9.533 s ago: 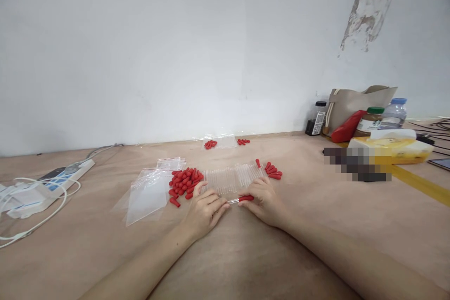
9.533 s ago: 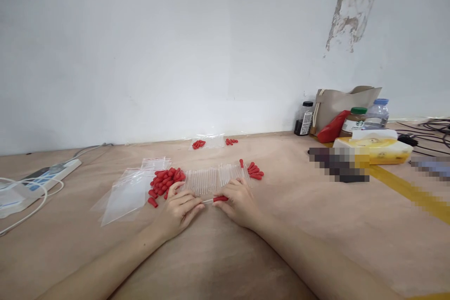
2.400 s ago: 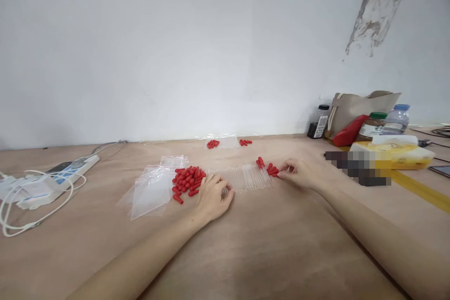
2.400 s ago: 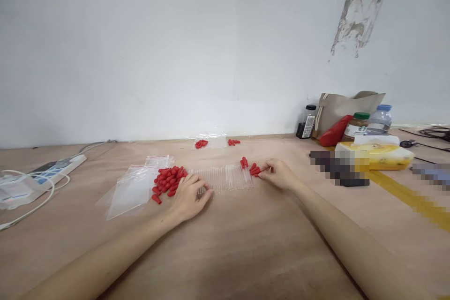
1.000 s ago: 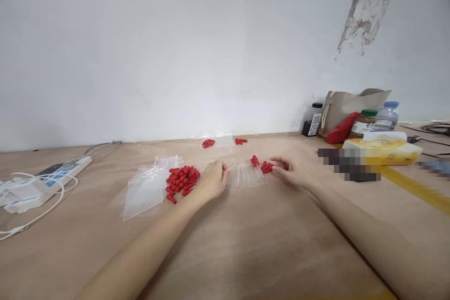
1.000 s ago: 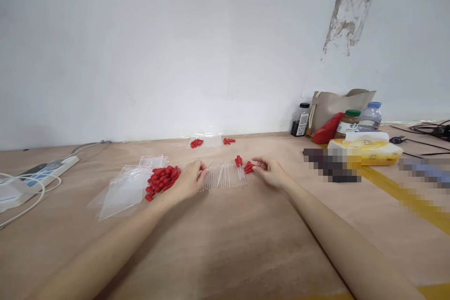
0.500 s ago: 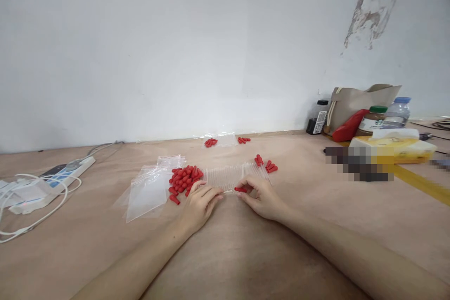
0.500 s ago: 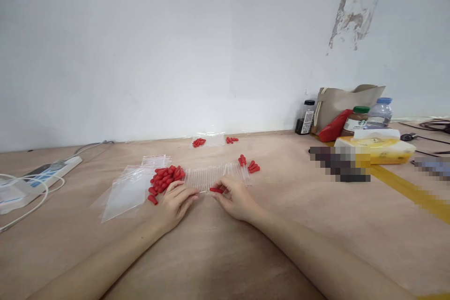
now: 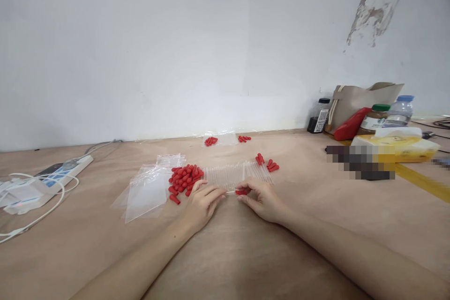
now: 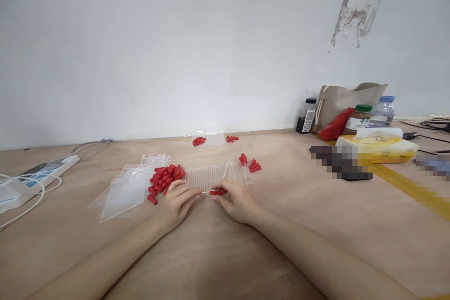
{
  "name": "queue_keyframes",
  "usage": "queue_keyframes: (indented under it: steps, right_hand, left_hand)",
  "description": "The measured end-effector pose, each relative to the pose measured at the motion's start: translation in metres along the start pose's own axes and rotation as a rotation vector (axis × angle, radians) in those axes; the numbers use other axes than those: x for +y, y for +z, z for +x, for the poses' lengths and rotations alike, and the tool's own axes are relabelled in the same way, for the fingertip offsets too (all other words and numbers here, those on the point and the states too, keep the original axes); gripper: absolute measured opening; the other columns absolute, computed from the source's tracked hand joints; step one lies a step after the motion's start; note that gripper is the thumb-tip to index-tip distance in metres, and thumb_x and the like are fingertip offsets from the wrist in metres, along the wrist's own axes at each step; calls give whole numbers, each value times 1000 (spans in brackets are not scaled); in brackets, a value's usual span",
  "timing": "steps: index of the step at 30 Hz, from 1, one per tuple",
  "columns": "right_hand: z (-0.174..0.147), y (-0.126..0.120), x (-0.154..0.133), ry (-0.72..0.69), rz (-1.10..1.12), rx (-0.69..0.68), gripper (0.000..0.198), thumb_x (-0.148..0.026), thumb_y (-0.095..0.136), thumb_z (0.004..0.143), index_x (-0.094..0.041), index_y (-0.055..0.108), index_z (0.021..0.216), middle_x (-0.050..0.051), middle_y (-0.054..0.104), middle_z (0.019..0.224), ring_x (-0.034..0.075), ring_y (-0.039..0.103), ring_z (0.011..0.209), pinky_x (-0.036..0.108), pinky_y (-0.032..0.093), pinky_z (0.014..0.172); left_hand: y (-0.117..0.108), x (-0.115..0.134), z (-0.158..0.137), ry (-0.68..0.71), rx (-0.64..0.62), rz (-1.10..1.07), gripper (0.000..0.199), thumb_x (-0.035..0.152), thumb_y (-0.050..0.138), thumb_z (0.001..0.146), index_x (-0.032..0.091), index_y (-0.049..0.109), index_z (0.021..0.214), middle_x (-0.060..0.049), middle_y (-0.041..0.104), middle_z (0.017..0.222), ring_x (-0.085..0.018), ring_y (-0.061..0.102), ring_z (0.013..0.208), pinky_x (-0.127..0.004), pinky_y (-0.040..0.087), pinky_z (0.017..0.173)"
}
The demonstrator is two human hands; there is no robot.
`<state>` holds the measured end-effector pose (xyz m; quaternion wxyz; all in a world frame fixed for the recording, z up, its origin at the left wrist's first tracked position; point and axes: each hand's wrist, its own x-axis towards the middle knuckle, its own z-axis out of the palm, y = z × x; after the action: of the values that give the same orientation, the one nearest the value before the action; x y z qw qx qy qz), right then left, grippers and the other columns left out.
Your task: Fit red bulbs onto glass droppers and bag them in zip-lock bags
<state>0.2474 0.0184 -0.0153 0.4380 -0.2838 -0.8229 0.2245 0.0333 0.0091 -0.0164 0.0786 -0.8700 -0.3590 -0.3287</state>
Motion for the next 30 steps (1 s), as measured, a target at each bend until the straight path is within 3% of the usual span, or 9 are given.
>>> queue_keyframes:
  steps: [11, 21, 30]
  right_hand:
    - [-1, 1, 4, 24, -6, -40, 17, -25, 50, 82, -23, 64, 90, 2, 65, 83, 13, 59, 75, 26, 46, 69]
    - [-4, 0, 1, -111, -147, -17, 17, -25, 46, 84, -20, 61, 86, 4, 61, 75, 14, 54, 71, 27, 44, 65]
    - [-5, 1, 6, -237, -364, -57, 17, -24, 43, 84, -18, 58, 90, 6, 58, 77, 17, 50, 74, 31, 41, 67]
  left_hand:
    - [-2, 5, 6, 34, -33, -28, 19, 19, 43, 88, 20, 60, 95, -3, 68, 86, -14, 59, 72, -33, 34, 77]
    - [-2, 11, 9, 19, -35, 7, 23, 18, 40, 87, 21, 63, 89, -2, 70, 76, -14, 59, 61, -33, 30, 69]
    - [-3, 14, 8, 80, -12, 149, 22, 12, 42, 84, 21, 61, 90, -1, 70, 78, -15, 60, 65, -35, 27, 71]
